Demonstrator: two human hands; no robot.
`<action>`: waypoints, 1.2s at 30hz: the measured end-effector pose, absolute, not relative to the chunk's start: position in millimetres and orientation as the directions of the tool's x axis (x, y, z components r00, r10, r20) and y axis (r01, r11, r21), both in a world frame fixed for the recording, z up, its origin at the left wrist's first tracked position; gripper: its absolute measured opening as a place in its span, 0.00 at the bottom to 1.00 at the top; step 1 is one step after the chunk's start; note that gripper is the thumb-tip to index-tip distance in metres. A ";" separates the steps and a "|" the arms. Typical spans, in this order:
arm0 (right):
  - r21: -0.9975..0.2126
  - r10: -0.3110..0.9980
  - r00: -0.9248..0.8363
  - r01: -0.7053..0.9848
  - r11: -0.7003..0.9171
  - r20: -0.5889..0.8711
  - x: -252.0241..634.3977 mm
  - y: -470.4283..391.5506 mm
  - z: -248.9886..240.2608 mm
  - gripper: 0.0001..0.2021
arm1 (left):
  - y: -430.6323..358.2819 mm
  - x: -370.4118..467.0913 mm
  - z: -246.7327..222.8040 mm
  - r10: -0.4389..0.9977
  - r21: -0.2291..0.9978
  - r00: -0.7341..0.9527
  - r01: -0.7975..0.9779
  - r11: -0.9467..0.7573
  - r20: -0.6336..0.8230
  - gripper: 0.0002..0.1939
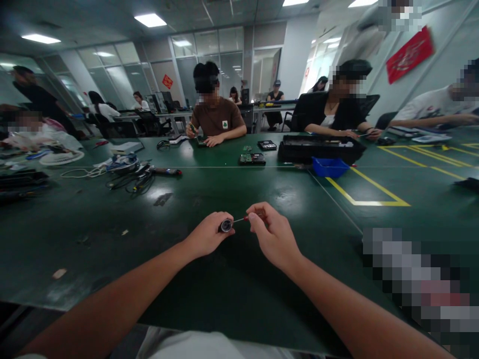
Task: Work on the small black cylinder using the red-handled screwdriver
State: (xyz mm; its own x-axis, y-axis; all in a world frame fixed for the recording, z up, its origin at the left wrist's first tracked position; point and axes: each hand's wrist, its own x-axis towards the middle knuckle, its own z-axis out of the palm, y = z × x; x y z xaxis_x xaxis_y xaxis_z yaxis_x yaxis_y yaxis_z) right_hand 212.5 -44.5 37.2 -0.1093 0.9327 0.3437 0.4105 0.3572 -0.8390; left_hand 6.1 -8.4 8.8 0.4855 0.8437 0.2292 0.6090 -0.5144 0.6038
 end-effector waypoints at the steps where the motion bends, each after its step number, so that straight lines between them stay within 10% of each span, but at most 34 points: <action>1: -0.823 0.928 -0.101 0.435 0.365 0.358 212.0 -45.7 37.7 0.12 | -8.1 6.5 8.0 0.834 0.570 0.500 0.625 -0.533 0.233 0.06; 13: -0.571 0.815 -0.275 0.601 0.560 0.510 208.3 -57.2 45.3 0.08 | -9.9 6.5 9.9 0.872 0.630 0.456 0.628 -0.456 0.177 0.06; 36: -0.553 0.793 -0.243 0.604 0.574 0.558 206.1 -54.1 41.6 0.08 | -11.1 8.1 13.1 0.906 0.721 0.399 0.587 -0.368 0.138 0.06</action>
